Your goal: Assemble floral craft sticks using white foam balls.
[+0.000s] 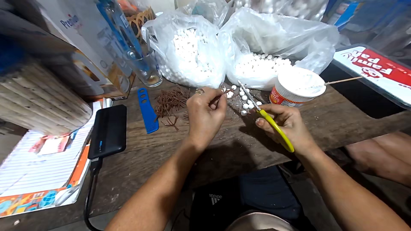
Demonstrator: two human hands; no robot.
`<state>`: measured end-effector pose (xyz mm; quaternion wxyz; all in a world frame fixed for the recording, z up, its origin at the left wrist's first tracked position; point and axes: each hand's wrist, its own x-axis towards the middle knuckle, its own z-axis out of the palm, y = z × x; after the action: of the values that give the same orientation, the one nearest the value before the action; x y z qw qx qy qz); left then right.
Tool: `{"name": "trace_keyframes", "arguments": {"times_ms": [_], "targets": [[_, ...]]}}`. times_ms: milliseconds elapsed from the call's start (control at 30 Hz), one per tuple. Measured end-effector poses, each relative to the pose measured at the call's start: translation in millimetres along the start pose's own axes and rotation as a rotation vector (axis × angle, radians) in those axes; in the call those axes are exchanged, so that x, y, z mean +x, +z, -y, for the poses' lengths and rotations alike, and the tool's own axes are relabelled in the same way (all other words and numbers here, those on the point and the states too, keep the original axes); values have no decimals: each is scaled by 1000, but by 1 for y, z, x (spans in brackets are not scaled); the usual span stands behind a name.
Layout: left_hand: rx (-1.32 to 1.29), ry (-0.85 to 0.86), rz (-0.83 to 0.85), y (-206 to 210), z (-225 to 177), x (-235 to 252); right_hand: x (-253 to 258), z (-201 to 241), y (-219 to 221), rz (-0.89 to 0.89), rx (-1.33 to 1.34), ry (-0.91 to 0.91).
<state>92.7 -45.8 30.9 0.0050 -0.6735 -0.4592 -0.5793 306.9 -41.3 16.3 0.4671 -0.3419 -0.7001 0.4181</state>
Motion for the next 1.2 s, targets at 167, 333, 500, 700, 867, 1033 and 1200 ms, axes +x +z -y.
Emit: {"name": "trace_keyframes", "arguments": {"times_ms": [167, 333, 500, 700, 867, 1033, 1200], "targets": [[-44, -8, -26, -6, 0, 3, -1, 4, -9, 53, -197, 38], [-82, 11, -88, 0, 2, 4, -2, 6, -3, 61, -206, 27], [-80, 9, -74, 0, 1, 3, -2, 5, 0, 53, -217, 18], [-62, -3, -18, -3, -2, 2, -2, 1, 1, 37, -210, -12], [-68, -2, -13, -2, -3, 1, -4, -3, 4, 11, -166, -36], [-74, -11, -19, -2, -4, 1, -4, -4, 9, -26, -109, -98], [-116, -26, -54, 0, -2, 1, -4, -6, 8, -73, -95, -110]]}}
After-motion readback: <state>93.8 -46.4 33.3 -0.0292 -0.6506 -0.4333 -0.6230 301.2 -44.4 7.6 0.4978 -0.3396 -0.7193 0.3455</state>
